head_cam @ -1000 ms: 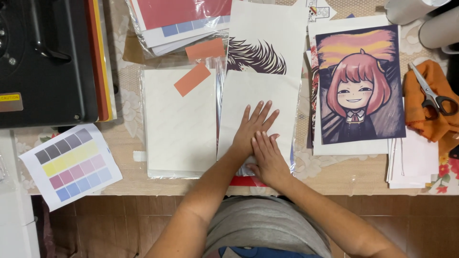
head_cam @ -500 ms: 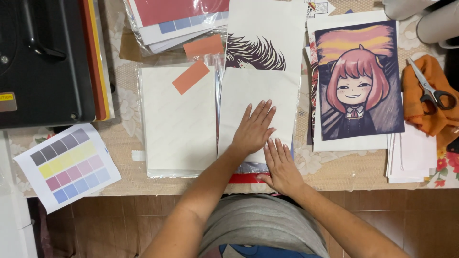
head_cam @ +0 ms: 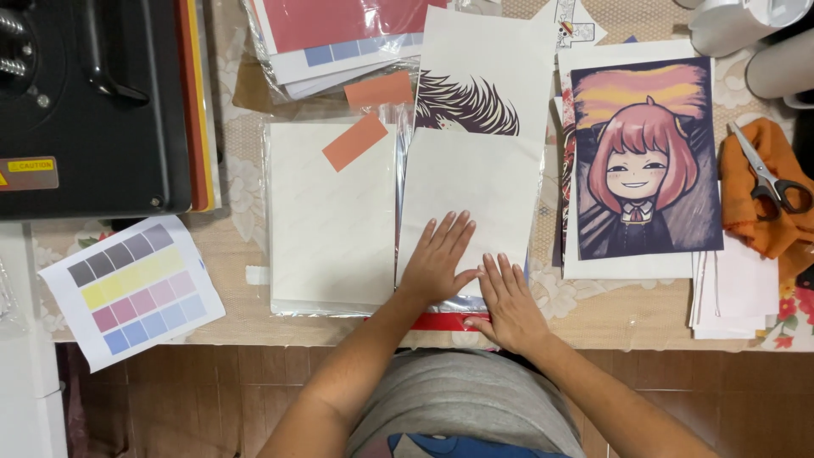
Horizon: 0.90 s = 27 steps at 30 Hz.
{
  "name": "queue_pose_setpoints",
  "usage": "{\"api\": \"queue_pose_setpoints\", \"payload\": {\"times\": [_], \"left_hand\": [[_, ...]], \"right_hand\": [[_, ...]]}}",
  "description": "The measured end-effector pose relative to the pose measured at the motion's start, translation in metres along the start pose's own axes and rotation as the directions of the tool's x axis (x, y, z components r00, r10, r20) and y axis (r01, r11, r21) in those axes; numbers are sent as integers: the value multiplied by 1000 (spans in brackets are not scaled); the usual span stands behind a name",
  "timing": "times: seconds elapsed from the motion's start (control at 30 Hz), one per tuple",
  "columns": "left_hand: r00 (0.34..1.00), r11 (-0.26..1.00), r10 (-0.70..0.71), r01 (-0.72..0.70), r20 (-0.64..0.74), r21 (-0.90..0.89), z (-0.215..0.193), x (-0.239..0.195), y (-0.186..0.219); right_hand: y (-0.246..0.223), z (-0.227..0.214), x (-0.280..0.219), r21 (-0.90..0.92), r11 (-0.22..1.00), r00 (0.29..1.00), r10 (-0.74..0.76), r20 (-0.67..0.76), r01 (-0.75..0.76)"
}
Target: The person sorts through a stack of printed images and transfer papers on a table. They pick up individual sheets, flip them over to reveal designs, and place them back into the pile or set them aside. The person handles various printed materials, including a sheet with a cartoon character and another with a graphic design.
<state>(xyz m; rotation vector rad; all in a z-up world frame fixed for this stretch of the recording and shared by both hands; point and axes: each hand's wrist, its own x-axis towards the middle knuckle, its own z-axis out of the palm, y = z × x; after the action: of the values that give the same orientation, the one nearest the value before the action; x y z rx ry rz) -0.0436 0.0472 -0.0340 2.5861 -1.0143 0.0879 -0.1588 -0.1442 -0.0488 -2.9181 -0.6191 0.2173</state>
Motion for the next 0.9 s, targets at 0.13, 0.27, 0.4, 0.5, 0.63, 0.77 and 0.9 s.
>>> {"api": "queue_pose_setpoints", "payload": {"times": [0.13,0.27,0.4,0.5,0.63,0.77,0.9], "left_hand": [[997,997,-75,75,29,22,-16,-8,-16],[984,990,-137,138,112,-1,-18,-11,-22],[963,982,-187,175,194,76,-17,-6,-11],[967,979,-196,184,161,83,-4,12,-6],[974,994,-97,83,205,78,6,51,7],[990,998,2,-10,144,60,2,60,4],[921,999,-34,45,389,-19,-19,54,6]], "right_hand": [[8,-5,-10,-29,1000,1000,-8,-15,8],[19,-7,-23,-50,999,1000,-11,-6,10],[29,-13,-32,-124,991,998,-45,52,51],[30,-25,-25,-164,982,995,-96,-14,93],[29,-37,-19,-201,968,975,-176,-133,147],[51,-81,24,293,956,993,-58,100,26],[123,-68,99,612,610,801,594,67,-504]]}}
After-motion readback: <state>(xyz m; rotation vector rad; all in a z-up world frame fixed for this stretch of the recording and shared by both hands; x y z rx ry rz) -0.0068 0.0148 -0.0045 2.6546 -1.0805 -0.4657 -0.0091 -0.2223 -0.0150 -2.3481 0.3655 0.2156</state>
